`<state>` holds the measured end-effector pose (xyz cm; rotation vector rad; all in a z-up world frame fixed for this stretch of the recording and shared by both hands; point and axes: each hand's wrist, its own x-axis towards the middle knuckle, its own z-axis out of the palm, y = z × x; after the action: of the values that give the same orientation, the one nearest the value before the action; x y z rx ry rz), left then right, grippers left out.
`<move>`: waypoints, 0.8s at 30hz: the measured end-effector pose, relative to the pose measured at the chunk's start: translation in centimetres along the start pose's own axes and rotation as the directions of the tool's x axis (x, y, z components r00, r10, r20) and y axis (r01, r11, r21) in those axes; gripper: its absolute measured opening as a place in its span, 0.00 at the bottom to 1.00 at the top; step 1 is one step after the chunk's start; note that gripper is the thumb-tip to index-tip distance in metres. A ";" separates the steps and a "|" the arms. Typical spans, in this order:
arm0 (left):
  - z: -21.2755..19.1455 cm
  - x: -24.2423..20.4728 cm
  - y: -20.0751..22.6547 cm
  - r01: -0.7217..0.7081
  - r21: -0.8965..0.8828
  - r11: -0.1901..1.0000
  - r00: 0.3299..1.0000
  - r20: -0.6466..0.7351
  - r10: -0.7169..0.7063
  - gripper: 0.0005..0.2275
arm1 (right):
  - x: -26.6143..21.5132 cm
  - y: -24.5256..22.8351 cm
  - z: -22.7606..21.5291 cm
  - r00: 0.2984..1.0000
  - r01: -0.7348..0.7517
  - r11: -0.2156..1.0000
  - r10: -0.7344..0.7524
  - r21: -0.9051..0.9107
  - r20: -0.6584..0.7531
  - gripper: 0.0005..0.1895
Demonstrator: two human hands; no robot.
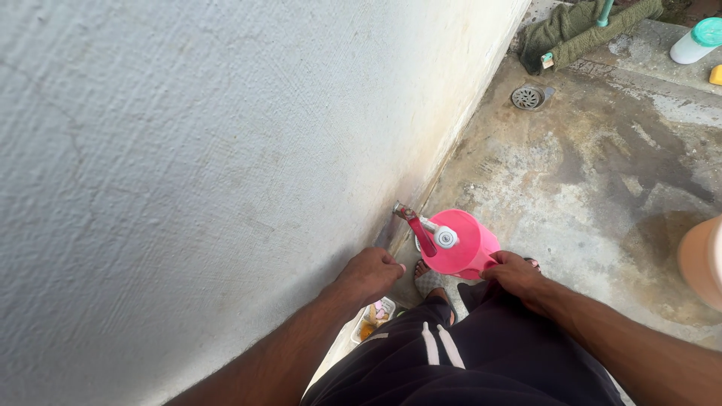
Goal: Filling a mug with water from an outdoor tap and pouring it onto potted plants in a backyard.
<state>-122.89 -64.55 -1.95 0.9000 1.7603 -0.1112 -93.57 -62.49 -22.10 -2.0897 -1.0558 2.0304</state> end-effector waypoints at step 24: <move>-0.3 -1.0 -1.3 0.025 0.002 1.000 0.999 0.033 -0.025 0.15 | 0.9 0.0 1.0 0.997 0.067 0.998 -0.067 -0.003 -0.025 0.23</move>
<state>-123.83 -65.86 -1.39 0.8725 1.7413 -0.1426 -94.54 -62.47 -22.97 -2.0452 -1.1088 1.9686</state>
